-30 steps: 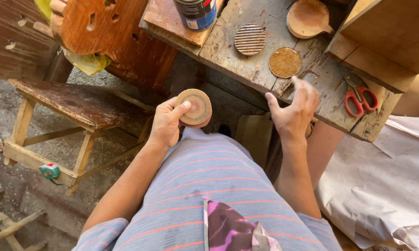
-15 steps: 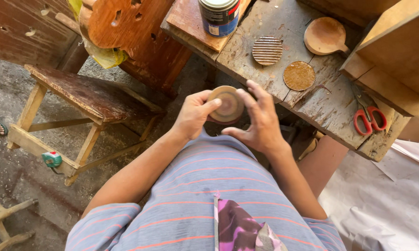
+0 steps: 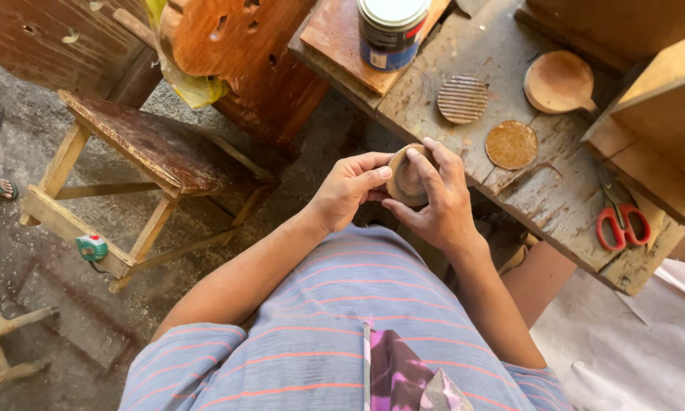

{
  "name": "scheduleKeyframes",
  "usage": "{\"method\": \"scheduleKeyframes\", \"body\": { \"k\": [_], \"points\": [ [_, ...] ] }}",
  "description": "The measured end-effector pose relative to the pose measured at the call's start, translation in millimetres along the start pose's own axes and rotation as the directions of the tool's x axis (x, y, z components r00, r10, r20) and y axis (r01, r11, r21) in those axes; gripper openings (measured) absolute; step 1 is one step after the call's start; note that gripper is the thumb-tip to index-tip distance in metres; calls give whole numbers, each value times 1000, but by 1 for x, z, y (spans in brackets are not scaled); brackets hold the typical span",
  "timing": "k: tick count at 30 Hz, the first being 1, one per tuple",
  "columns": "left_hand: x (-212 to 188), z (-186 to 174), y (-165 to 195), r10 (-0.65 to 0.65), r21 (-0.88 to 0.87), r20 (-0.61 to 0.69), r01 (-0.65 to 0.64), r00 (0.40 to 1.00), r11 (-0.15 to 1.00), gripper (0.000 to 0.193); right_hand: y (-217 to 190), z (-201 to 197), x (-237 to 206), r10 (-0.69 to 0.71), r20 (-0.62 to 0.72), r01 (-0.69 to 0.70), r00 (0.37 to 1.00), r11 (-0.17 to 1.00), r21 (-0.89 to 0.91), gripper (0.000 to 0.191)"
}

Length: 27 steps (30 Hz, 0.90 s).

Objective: The person cuts a circular piece of sandpaper with scissors, fits the cut sandpaper onto a round sanding pad, and carries the pad to a wooden door panel. They then sand the panel's surface and edges by hand, rubbing the pad back and forth along the wood.

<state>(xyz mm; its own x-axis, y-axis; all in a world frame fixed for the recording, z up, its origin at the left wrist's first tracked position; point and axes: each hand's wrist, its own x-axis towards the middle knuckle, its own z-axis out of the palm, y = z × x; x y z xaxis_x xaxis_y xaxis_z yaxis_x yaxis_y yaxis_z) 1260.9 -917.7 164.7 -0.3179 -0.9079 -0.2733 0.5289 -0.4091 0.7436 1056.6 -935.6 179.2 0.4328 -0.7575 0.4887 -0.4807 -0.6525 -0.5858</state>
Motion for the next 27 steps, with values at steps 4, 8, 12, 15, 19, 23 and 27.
{"method": "scheduleKeyframes", "body": {
  "k": [4, 8, 12, 15, 19, 23, 27],
  "points": [
    [-3, -22, 16, 116, 143, -69, -105, 991, 984, 42, -1, 0, 16, 19, -33, -21, 999, 998, -58, 88],
    [-2, -64, 34, 180, 171, -167, -151, 969, 974, 42, 12, -9, 32, 92, -91, -109, 992, 973, -205, 87],
    [12, -104, 42, 122, 176, -175, -91, 977, 980, 38, 56, -15, 69, 169, -153, -213, 974, 916, -341, 88],
    [34, -121, 47, 106, 214, -129, -76, 986, 974, 37, 103, -10, 111, 246, -154, -289, 957, 868, -403, 89],
    [54, -139, 53, 76, 263, -85, -51, 994, 963, 36, 151, 6, 150, 460, -161, -484, 873, 778, -400, 87],
    [60, -163, 54, -6, 295, -51, 21, 999, 955, 37, 173, 12, 165, 472, -191, -508, 860, 765, -396, 81],
    [61, -184, 51, -46, 317, -43, 57, 998, 947, 36, 155, -5, 142, 517, -393, -621, 761, 755, -209, 71]
  ]
}}
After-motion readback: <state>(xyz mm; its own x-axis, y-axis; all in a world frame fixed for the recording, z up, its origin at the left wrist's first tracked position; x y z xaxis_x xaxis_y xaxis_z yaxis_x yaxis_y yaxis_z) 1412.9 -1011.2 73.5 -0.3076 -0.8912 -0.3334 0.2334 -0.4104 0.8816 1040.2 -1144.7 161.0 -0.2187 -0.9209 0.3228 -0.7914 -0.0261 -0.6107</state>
